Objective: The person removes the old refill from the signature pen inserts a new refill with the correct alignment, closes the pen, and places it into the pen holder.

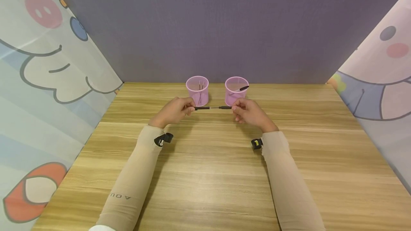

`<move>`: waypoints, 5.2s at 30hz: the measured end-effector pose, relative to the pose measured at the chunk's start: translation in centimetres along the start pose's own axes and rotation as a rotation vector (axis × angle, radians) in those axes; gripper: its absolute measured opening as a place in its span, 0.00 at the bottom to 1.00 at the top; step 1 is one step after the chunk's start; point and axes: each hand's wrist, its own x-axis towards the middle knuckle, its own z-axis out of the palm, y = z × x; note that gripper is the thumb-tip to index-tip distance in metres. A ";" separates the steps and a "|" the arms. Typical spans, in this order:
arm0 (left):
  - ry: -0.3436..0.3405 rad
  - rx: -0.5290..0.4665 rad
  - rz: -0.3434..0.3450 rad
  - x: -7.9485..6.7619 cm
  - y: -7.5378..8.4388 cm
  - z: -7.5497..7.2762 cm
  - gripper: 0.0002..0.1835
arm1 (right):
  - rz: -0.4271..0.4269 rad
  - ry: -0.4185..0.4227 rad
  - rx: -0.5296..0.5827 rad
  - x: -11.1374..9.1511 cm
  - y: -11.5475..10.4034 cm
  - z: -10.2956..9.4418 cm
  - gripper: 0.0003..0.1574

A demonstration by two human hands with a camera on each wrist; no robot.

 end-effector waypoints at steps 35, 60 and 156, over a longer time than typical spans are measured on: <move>0.002 0.010 -0.020 0.0 -0.5 -0.2 0.05 | 0.017 -0.012 0.005 -0.1 0.5 -0.7 0.18; -0.070 0.106 0.004 0.2 -0.7 1.0 0.06 | 0.051 -0.003 0.018 -0.2 0.2 -0.8 0.19; 0.177 0.082 0.130 1.8 1.6 3.7 0.08 | 0.026 -0.026 0.029 0.1 0.0 0.3 0.15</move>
